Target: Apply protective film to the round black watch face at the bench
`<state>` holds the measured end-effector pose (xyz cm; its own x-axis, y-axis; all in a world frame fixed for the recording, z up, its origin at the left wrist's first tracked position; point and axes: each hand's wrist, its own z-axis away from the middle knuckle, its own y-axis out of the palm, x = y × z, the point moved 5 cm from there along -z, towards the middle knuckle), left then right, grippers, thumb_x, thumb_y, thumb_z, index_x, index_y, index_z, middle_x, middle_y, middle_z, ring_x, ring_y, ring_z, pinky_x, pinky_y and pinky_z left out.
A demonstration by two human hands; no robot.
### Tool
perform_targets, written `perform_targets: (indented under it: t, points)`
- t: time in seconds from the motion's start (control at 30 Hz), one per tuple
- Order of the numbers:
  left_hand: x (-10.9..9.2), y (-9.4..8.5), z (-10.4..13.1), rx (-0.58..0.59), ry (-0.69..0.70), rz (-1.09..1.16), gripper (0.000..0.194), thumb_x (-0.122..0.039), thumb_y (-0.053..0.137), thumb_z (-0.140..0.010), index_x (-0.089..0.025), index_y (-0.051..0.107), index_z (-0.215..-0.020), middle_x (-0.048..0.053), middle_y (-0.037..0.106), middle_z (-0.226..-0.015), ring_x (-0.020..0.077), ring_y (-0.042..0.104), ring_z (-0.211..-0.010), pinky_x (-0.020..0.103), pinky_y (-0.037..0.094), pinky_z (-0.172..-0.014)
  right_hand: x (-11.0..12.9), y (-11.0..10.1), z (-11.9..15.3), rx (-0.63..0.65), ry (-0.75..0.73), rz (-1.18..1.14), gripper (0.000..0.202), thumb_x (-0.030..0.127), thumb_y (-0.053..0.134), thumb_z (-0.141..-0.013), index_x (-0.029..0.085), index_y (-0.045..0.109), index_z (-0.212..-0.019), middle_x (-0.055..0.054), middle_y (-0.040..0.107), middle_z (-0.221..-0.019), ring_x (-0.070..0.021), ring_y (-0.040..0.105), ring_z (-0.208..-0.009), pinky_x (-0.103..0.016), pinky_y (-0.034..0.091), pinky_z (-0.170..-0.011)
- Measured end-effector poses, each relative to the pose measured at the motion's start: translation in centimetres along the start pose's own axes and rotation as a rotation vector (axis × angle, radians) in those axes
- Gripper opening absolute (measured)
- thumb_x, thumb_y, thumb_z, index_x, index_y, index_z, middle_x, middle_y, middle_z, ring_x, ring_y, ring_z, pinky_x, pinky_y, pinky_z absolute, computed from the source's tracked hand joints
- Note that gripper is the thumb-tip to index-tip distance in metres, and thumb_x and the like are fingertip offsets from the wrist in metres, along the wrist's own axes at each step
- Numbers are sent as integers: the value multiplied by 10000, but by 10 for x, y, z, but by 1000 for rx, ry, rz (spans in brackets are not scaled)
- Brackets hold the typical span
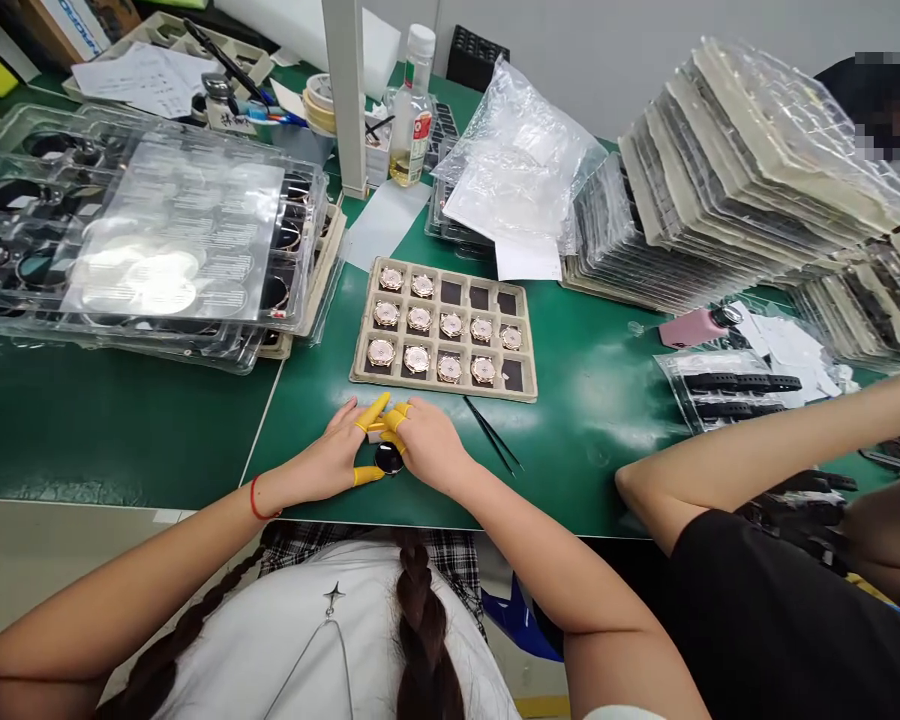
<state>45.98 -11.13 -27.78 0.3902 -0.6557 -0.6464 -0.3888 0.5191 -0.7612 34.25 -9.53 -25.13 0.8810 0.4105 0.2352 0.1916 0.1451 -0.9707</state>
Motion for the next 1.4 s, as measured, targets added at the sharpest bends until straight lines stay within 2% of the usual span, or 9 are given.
perform_targets:
  t: [0.23,0.5,0.63,0.8,1.0,1.07,1.2,1.3,1.4]
  points:
    - [-2,0,0,-37,-14,-2,833,-264,667,-752,-197,140,-1394,95,512,-1190,248,384,-1229,511,142,-1122,-15,-11,19,-191,-26,-465,157,199,407,-919,203,564,-921,-52,611,-875,-178,502,-814,-306,413,-729]
    - [-4,-2,1,-33,17,36,751,-250,631,-795,-252,176,-1392,29,550,-1156,214,416,-1184,493,106,-1129,3,9,55,-191,-279,-76,292,107,344,-898,207,593,-1015,-66,647,-972,-207,478,-902,-361,369,-772]
    - [-5,-2,1,-28,18,17,652,-244,642,-788,-252,290,-1338,27,539,-1188,211,418,-1185,483,113,-1129,4,12,71,-284,-294,-111,282,105,356,-895,200,587,-1025,-59,652,-967,-201,489,-921,-350,373,-772]
    - [-4,-1,1,-24,14,-3,701,-282,639,-791,-229,243,-1368,58,501,-1247,230,374,-1236,485,116,-1130,-7,5,54,-314,-195,-114,317,107,363,-886,236,599,-1054,-54,648,-987,-198,493,-895,-355,373,-778]
    - [-6,-3,1,-21,18,1,643,-246,637,-785,-256,301,-1334,31,516,-1227,218,395,-1220,478,98,-1135,-6,10,71,-264,-321,-68,279,123,377,-898,227,589,-1046,-42,655,-998,-209,484,-936,-372,366,-805]
    - [-9,-2,2,-41,17,3,648,-256,635,-785,-256,295,-1336,24,539,-1191,214,419,-1191,477,107,-1133,-4,9,78,-293,-264,-152,259,137,375,-904,223,580,-1037,-49,650,-979,-199,497,-930,-366,371,-814]
    - [-15,4,4,-117,-55,-34,703,-264,625,-785,-227,234,-1369,42,560,-1125,226,429,-1168,494,130,-1124,-4,10,69,-409,70,-297,183,252,412,-916,198,584,-946,-59,612,-825,-194,499,-798,-335,376,-718]
    - [-16,9,6,-150,-109,-67,719,-254,628,-770,-200,234,-1369,71,530,-1157,234,418,-1181,490,153,-1121,-3,12,50,-340,214,-177,208,283,416,-914,182,584,-842,-64,579,-750,-211,476,-757,-331,340,-686]
    - [-17,11,6,-148,-115,-68,717,-262,628,-764,-190,243,-1365,80,519,-1169,236,418,-1182,490,158,-1121,-11,6,37,-215,223,-54,177,222,424,-895,178,571,-806,-71,573,-771,-217,465,-778,-337,321,-719]
